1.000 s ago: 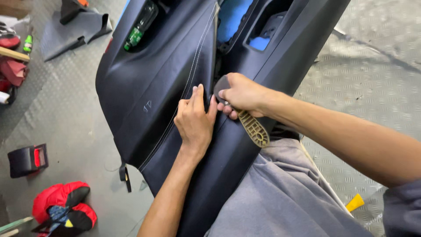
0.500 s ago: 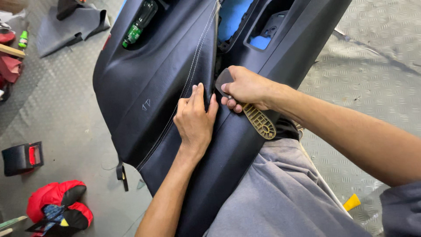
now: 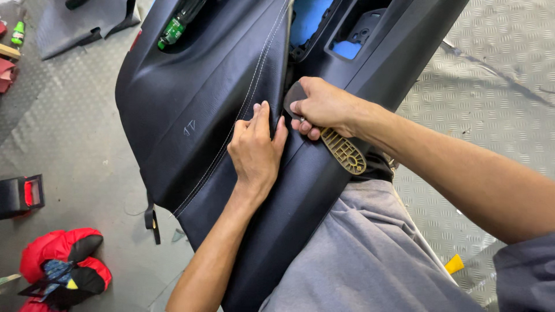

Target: The person applies a black vinyl wrap to a car door panel using a squeegee tool. They smooth the material along the contours and edges, pressing out air bubbles and ensuring adhesion to the surface.

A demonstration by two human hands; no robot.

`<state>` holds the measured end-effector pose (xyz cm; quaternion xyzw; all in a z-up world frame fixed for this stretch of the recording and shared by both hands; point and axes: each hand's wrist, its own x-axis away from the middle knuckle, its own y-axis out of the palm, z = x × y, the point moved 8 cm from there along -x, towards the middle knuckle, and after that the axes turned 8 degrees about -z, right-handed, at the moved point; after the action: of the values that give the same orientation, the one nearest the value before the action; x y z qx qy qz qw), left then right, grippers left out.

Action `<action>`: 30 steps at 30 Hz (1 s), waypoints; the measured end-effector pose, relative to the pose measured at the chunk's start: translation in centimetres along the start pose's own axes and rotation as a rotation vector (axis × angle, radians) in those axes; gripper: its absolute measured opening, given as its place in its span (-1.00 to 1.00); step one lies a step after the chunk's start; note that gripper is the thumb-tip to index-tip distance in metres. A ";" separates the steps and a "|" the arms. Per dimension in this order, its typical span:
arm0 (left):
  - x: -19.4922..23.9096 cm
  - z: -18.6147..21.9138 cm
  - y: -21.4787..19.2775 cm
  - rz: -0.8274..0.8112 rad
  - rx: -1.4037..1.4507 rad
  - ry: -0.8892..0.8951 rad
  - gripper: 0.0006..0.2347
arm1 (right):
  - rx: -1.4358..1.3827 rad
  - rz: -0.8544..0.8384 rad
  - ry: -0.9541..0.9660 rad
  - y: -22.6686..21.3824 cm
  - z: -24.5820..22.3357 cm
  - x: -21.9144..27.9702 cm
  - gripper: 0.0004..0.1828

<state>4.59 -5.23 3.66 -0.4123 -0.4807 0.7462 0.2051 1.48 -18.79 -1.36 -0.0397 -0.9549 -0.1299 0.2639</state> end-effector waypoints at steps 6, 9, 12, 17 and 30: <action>-0.1 -0.2 0.1 0.014 0.015 0.010 -0.63 | 0.000 -0.006 -0.009 -0.1 -0.1 -0.3 -0.86; 0.1 -0.3 0.2 0.031 0.009 0.012 -0.63 | 0.020 -0.015 0.007 0.0 0.0 -0.5 -0.87; 0.1 -0.4 0.3 0.031 0.032 0.014 -0.63 | 0.027 -0.005 -0.014 -0.2 -0.1 -0.4 -0.86; 0.5 -0.6 0.5 0.037 0.035 0.020 -0.63 | 0.071 -0.005 -0.031 -0.1 -0.2 -1.0 -0.85; 0.0 -0.1 -0.8 0.019 0.046 -0.012 -0.61 | 0.041 0.004 0.052 1.2 0.5 3.0 -0.92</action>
<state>4.60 -4.80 4.34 -0.4077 -0.4605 0.7615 0.2046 -1.12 -17.48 0.03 -0.0330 -0.9502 -0.1108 0.2895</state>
